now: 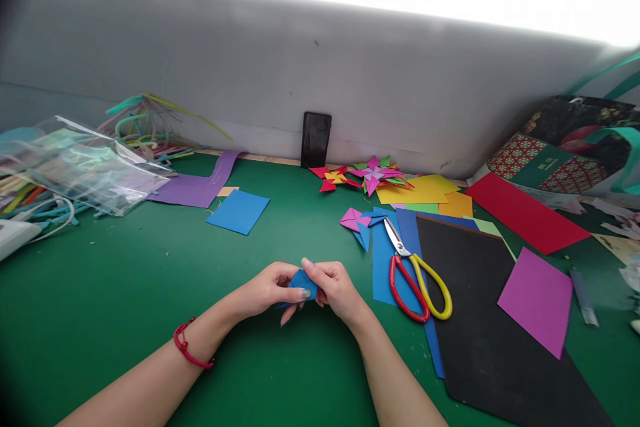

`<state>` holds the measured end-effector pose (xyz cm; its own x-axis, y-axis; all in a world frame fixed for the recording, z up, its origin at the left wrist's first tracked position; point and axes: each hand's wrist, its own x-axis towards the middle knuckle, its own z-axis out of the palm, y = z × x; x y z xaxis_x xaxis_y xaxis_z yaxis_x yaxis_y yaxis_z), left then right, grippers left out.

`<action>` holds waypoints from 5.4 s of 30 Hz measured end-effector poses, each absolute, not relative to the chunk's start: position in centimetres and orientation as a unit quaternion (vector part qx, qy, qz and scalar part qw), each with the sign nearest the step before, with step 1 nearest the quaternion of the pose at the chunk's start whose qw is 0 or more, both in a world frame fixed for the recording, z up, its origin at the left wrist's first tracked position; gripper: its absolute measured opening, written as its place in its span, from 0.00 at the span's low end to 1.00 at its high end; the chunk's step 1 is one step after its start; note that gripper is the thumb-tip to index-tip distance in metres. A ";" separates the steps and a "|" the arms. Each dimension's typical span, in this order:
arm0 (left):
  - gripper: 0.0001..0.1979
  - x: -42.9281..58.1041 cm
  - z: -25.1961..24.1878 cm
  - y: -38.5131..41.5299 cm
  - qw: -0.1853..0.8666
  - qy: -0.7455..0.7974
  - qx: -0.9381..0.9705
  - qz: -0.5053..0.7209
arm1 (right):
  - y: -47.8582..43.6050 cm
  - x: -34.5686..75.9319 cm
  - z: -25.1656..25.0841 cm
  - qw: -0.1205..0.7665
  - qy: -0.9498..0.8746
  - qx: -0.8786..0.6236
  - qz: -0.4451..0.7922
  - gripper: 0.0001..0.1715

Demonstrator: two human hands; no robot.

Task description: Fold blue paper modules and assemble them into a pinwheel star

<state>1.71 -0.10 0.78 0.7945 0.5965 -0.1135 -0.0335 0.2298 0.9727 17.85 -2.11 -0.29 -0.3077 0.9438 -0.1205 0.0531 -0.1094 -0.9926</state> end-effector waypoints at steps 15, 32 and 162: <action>0.12 2.6 0.2 0.2 0.743 0.231 0.551 0.302 | -1.9 17.3 -0.3 0.443 -0.514 -0.425 0.599 0.18; 0.15 3.3 -0.5 0.1 0.707 0.326 0.551 0.300 | -1.6 17.0 -0.9 0.520 -0.488 -0.534 0.454 0.21; 0.17 3.1 0.1 -0.1 0.721 0.285 0.540 0.327 | -1.6 17.4 -0.4 0.502 -0.505 -0.460 0.530 0.19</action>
<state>3.15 -0.08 0.12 0.6238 0.7794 -0.0583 -0.1626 0.2024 0.9657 17.36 -1.59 -0.44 -0.0714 0.9973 0.0197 -0.0671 0.0149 -0.9976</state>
